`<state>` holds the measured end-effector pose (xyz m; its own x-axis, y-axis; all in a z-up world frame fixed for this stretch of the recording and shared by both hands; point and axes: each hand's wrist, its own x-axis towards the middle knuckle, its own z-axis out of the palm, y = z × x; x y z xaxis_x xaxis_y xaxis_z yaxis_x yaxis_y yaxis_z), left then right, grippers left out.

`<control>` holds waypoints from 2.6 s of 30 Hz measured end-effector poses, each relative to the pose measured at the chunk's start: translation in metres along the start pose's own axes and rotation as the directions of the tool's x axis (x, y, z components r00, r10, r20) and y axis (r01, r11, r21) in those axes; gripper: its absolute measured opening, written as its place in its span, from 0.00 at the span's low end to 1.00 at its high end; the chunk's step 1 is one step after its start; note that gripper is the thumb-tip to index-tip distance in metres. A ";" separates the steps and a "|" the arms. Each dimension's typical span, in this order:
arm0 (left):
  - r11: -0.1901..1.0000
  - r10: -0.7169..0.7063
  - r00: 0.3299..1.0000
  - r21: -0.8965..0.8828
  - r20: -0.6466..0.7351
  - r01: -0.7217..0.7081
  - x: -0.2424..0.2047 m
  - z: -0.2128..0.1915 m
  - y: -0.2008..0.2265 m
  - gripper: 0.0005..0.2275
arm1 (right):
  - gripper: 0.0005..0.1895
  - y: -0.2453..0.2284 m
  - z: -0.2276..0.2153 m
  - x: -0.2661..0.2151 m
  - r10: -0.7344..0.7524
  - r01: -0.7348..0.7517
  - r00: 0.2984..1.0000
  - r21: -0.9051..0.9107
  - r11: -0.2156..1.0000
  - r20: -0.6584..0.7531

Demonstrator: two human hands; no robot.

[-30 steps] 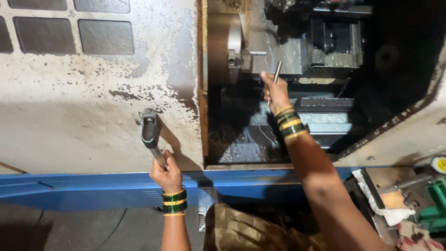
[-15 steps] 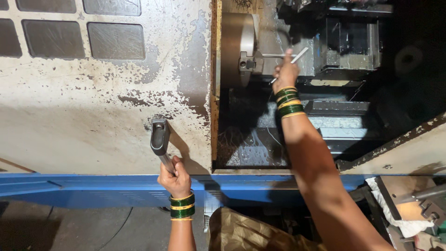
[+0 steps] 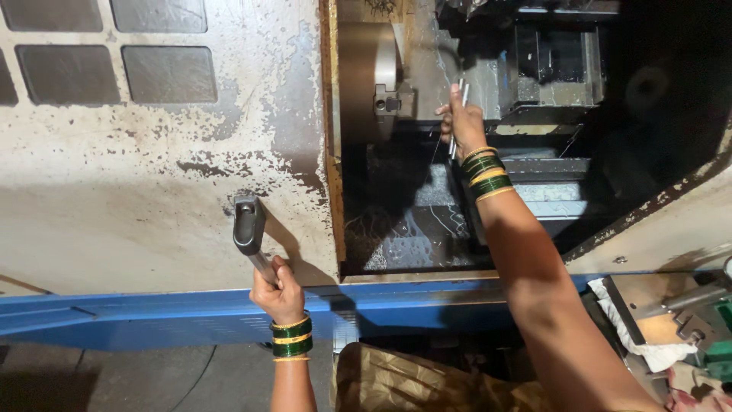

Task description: The person operates a metal turning lathe by pulling a lever to open the machine door, inserting a metal rod into the chuck, closing the door, and then wiping the rod with a cloth. The person repeats this process with multiple rods, placing them into bins after wiping.

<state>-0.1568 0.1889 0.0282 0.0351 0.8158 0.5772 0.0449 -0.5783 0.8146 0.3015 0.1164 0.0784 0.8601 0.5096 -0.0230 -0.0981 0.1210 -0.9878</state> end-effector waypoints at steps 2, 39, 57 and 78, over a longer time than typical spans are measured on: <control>1.000 -0.008 1.000 -0.004 0.003 0.008 0.000 0.000 0.001 0.03 | 0.34 -0.013 0.005 -0.008 -0.042 0.036 0.999 -0.180 0.983 -0.028; 0.999 0.029 0.999 0.034 -0.022 -0.028 -0.005 0.002 -0.013 0.05 | 0.38 0.007 0.055 -0.043 -0.188 0.180 0.982 0.174 0.968 0.031; 0.999 0.035 0.999 0.001 -0.025 -0.035 -0.005 0.003 -0.010 0.05 | 0.46 0.016 0.045 -0.038 -0.229 0.231 0.966 0.000 0.973 0.116; 0.992 -0.100 0.994 -0.076 0.046 0.104 -0.008 0.000 0.001 0.04 | 0.32 -0.045 0.001 -0.044 -0.299 0.372 0.928 -0.522 0.767 0.222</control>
<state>-0.1573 0.1823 0.0244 0.0765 0.8688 0.4892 -0.0280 -0.4886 0.8720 0.2676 0.0899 0.1241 0.7163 0.6261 0.3082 0.5062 -0.1621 -0.8471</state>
